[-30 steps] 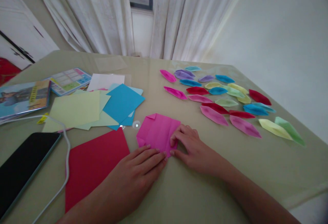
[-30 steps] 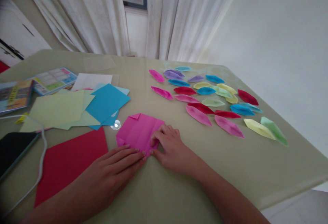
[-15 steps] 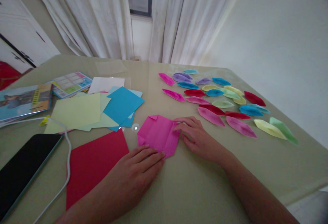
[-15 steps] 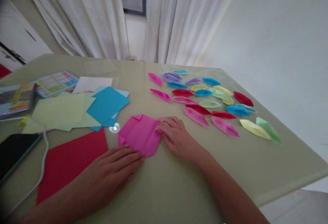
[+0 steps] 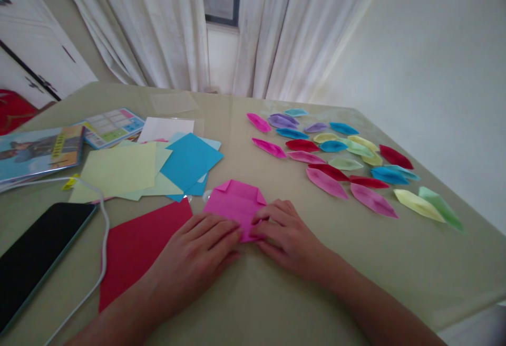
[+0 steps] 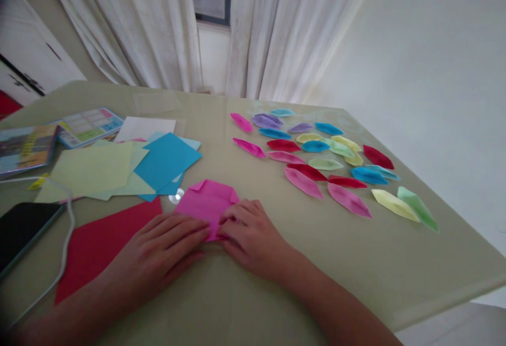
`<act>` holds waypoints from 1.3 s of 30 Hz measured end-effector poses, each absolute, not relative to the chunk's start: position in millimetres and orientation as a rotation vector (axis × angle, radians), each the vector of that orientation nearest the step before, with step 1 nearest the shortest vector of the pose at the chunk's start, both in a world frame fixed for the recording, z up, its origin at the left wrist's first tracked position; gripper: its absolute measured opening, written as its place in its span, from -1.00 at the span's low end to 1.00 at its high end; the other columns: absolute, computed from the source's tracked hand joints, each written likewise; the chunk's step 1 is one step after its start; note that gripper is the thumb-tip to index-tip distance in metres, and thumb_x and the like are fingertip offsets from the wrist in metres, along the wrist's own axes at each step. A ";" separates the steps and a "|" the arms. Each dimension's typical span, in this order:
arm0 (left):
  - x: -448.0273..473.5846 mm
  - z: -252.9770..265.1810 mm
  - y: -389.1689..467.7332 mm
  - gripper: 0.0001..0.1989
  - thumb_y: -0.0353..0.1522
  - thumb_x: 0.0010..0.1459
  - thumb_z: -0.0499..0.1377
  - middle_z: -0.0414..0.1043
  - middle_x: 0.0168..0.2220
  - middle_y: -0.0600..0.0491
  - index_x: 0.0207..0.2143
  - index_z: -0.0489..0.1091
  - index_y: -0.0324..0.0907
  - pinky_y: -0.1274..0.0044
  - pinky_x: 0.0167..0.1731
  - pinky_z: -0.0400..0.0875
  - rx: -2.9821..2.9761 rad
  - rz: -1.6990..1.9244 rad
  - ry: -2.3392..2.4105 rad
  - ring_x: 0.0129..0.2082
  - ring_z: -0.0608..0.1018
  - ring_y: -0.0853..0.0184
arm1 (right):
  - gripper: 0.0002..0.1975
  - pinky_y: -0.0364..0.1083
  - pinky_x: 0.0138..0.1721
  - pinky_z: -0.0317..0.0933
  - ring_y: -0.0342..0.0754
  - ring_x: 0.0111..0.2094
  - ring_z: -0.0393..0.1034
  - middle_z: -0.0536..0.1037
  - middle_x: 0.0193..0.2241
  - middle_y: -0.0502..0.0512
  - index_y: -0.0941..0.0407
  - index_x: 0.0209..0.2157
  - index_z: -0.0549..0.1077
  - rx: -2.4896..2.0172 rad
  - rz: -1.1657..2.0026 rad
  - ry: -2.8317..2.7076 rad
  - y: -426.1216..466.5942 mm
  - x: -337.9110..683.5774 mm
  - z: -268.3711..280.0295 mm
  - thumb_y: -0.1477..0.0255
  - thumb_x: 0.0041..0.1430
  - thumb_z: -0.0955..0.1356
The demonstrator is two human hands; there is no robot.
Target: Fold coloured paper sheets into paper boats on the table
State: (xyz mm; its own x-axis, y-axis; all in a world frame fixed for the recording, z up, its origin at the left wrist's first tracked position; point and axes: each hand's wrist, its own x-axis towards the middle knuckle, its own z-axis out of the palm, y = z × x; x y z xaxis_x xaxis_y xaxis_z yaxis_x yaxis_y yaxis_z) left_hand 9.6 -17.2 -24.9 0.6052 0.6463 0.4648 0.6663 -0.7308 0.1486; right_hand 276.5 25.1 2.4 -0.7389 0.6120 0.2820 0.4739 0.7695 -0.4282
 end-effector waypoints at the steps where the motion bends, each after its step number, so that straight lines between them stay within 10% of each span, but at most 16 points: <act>1: 11.4 -24.5 -18.8 -0.78 -0.37 0.49 0.12 0.65 0.01 0.01 0.07 0.52 -0.14 0.31 0.03 0.42 -2.818 -0.776 -1.118 -0.04 0.61 0.19 | -0.93 0.09 0.08 0.16 0.06 0.01 0.43 0.61 -0.03 0.13 0.07 -0.10 0.54 -0.801 0.469 -2.586 21.7 273.7 2.3 0.40 0.46 0.39; 13: 12.8 -20.0 -22.2 -0.77 -0.32 0.53 0.07 0.65 -0.02 0.13 -0.10 0.54 -0.05 0.34 0.23 0.32 -2.988 -0.955 -1.181 -0.01 0.62 0.30 | -0.80 0.04 0.14 0.11 -0.02 -0.04 0.45 0.65 -0.11 0.06 0.10 -0.13 0.54 -0.607 0.593 -2.781 30.4 275.9 -1.0 0.28 0.52 0.35; 39: 11.9 -11.3 -31.0 -0.74 -0.49 0.45 0.06 0.56 -0.16 -0.01 0.05 0.48 -0.13 0.42 -0.08 0.50 -2.971 -0.593 -0.953 -0.17 0.55 0.24 | -0.84 0.00 0.09 0.26 0.00 -0.04 0.49 0.67 -0.07 0.11 0.09 -0.07 0.54 -0.568 0.570 -2.859 27.5 277.4 8.0 0.44 0.53 0.30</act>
State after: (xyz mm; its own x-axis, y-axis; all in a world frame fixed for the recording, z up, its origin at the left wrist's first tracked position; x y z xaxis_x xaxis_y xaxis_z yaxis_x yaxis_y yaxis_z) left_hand 11.9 -31.0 -11.3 0.7503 0.5676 0.3389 0.5548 -0.8194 0.1441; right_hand 277.4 27.5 8.0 -0.9127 0.3983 0.0912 0.3328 0.8542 -0.3996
